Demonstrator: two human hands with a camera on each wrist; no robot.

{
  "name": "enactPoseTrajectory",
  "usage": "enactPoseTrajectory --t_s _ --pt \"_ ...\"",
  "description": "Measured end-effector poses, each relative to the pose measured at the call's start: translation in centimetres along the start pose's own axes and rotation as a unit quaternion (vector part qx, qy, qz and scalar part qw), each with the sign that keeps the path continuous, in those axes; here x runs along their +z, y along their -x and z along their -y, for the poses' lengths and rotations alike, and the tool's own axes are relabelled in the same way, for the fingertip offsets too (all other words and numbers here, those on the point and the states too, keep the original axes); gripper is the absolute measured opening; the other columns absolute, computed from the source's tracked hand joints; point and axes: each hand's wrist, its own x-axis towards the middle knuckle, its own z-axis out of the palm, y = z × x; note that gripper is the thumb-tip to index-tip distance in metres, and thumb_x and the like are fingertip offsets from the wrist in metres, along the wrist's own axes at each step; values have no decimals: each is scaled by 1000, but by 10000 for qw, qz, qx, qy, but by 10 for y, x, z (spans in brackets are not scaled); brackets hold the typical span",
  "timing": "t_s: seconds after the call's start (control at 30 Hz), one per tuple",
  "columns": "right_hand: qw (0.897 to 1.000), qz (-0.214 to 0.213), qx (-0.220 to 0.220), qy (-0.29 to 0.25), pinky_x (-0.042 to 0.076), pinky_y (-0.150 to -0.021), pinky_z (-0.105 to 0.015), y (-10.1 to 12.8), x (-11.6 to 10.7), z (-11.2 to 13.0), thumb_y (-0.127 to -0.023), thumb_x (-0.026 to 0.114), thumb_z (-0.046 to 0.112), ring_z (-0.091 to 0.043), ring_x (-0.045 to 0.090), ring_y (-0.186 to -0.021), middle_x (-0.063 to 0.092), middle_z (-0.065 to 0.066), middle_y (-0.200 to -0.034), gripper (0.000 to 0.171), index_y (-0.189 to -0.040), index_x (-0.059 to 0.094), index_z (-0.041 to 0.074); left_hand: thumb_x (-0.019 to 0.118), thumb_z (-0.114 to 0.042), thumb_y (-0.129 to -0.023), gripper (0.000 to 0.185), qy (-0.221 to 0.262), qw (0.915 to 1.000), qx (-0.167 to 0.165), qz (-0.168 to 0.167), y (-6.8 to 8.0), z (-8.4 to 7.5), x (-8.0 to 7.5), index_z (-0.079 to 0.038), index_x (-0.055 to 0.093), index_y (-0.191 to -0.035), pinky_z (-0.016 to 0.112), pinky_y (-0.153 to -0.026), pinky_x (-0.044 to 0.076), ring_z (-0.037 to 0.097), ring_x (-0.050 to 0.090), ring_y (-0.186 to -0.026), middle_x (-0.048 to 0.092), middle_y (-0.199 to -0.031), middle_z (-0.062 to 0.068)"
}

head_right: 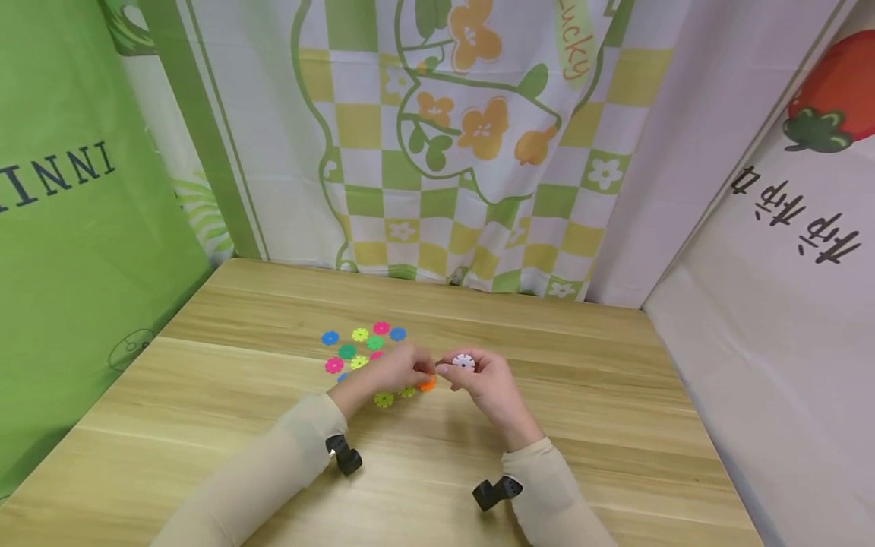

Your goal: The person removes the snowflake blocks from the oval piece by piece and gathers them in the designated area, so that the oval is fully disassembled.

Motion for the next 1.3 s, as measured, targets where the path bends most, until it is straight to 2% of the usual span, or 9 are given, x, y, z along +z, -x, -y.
enactPoseTrajectory --t_s 0.13,0.23,0.3,0.47,0.57,0.7,0.87,1.1,1.3 --pt "10000 -11 -17 -12 54 -74 -30 0 1 -1 -88 75 15 -21 61 -82 67 -13 -106 31 -107 67 -9 67 -10 -93 15 150 9997 -98 -182 6 2 -3 -6 72 -106 29 -80 53 17 62 -95 68 -101 3" --pt "10000 0 26 9 53 -76 -31 0 2 -1 -88 75 16 -19 61 -82 66 -14 -107 31 -107 67 -7 66 -13 -94 19 501 9981 -167 -324 14 1 -10 -5 71 -111 29 -74 53 17 61 -89 66 -98 1" --pt "10000 18 72 16 52 -79 -32 0 2 -1 -89 74 17 -19 61 -82 66 -14 -107 31 -108 67 -7 66 -15 -95 23 825 9957 -87 -413 21 -2 -16 -5 70 -115 28 -69 53 15 61 -85 66 -97 -2" --pt "9999 48 138 26 49 -84 -37 0 4 -1 -90 73 20 -24 60 -81 65 -11 -98 33 -109 66 -7 70 -25 -93 32 1524 9847 629 -556 40 -15 -31 -7 68 -120 28 -71 55 11 64 -86 68 -100 -5" --pt "9999 119 91 -36 48 -87 -39 1 6 -1 -92 72 22 -31 60 -83 64 -9 -92 34 -107 65 -7 72 -29 -92 32 1718 9771 1090 -618 49 -27 -35 -9 69 -117 28 -74 56 10 67 -85 70 -99 -6" --pt "9996 250 15 -159 50 -85 -38 1 9 -1 -95 67 25 -28 60 -80 63 -9 -89 35 -109 63 -8 73 -27 -91 23 1765 9726 1356 -667 53 -38 -35 -14 71 -110 28 -70 56 11 68 -81 70 -97 -8" --pt "9994 256 10 -229 54 -78 -33 1 13 -1 -98 63 24 -18 60 -74 65 -8 -93 36 -114 62 -8 72 -24 -92 11 1829 9712 1345 -725 52 -38 -32 -17 71 -100 28 -69 56 12 68 -79 71 -94 -8" --pt "9970 358 48 -682 55 -76 -30 0 15 -2 -101 57 22 -20 61 -88 63 -10 -101 36 -119 56 -10 71 -26 -92 12 2063 9693 1126 -719 53 -35 -33 -16 71 -99 29 -73 57 12 69 -84 71 -94 -6" --pt "9949 431 -51 -910 54 -74 -29 0 17 -1 -101 58 22 -17 61 -85 63 -10 -100 44 -122 50 -17 69 -23 -94 12 2578 9589 1031 -587 57 -33 -35 -13 69 -101 43 -79 57 24 69 -88 71 -96 3"
